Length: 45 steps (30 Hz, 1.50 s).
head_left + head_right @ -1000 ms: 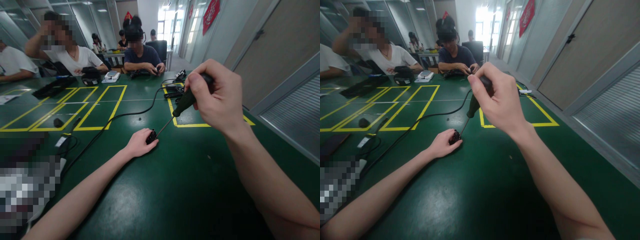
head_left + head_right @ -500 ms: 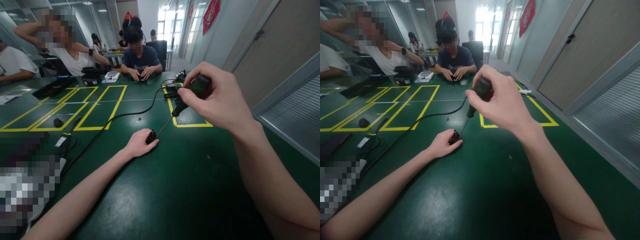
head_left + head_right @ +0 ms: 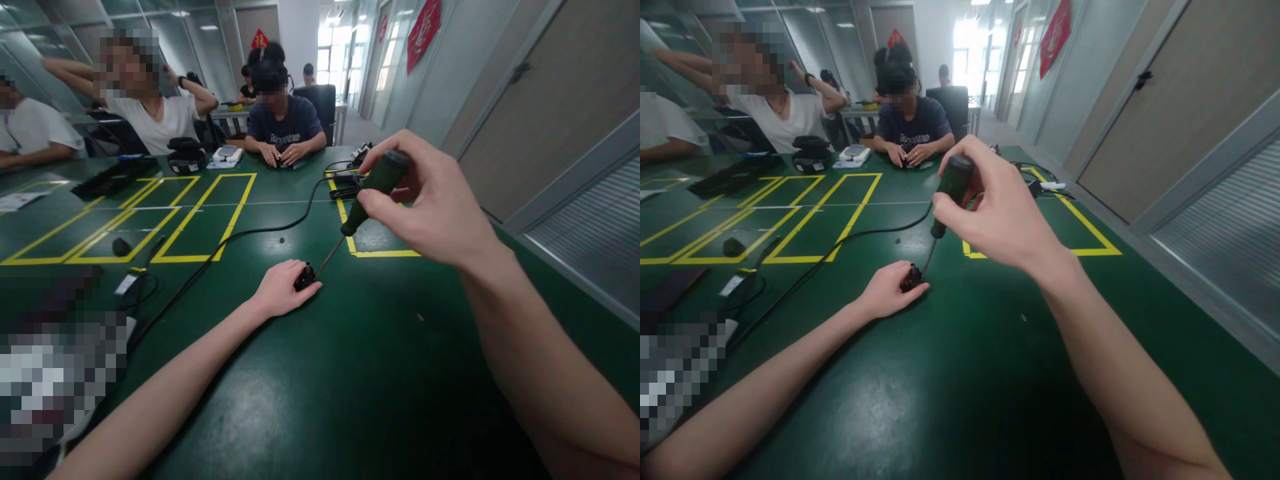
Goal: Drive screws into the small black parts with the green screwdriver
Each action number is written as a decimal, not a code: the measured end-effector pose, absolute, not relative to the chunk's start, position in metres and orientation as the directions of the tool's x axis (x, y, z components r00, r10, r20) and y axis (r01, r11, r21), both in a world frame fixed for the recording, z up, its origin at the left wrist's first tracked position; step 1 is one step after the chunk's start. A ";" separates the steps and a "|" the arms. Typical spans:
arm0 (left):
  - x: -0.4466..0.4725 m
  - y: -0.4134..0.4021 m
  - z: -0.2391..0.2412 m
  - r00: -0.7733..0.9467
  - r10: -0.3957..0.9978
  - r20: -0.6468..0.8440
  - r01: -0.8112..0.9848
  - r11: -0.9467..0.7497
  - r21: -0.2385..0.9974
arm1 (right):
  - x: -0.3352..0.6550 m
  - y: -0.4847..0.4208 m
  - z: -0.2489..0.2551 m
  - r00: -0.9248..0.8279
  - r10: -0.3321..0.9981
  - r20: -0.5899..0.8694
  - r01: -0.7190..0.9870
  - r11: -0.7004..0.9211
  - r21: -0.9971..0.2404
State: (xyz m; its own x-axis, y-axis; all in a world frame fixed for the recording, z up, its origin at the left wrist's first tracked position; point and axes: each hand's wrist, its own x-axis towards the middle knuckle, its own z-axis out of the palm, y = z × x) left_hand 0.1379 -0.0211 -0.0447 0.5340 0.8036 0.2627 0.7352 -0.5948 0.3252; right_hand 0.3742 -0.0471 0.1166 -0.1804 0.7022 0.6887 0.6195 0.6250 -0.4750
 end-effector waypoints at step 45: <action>0.143 -0.024 -0.040 0.511 0.844 0.166 0.802 -0.537 0.263 | 0.369 -0.046 0.112 -0.009 0.458 0.889 0.652 0.677 -0.342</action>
State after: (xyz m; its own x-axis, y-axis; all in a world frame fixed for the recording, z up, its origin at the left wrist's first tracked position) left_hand 0.1432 -0.0236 -0.0397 0.5107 0.8435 0.1663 0.8015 -0.5371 0.2630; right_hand 0.3692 -0.0456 0.1124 -0.0090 0.4582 0.8888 0.6515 0.6770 -0.3423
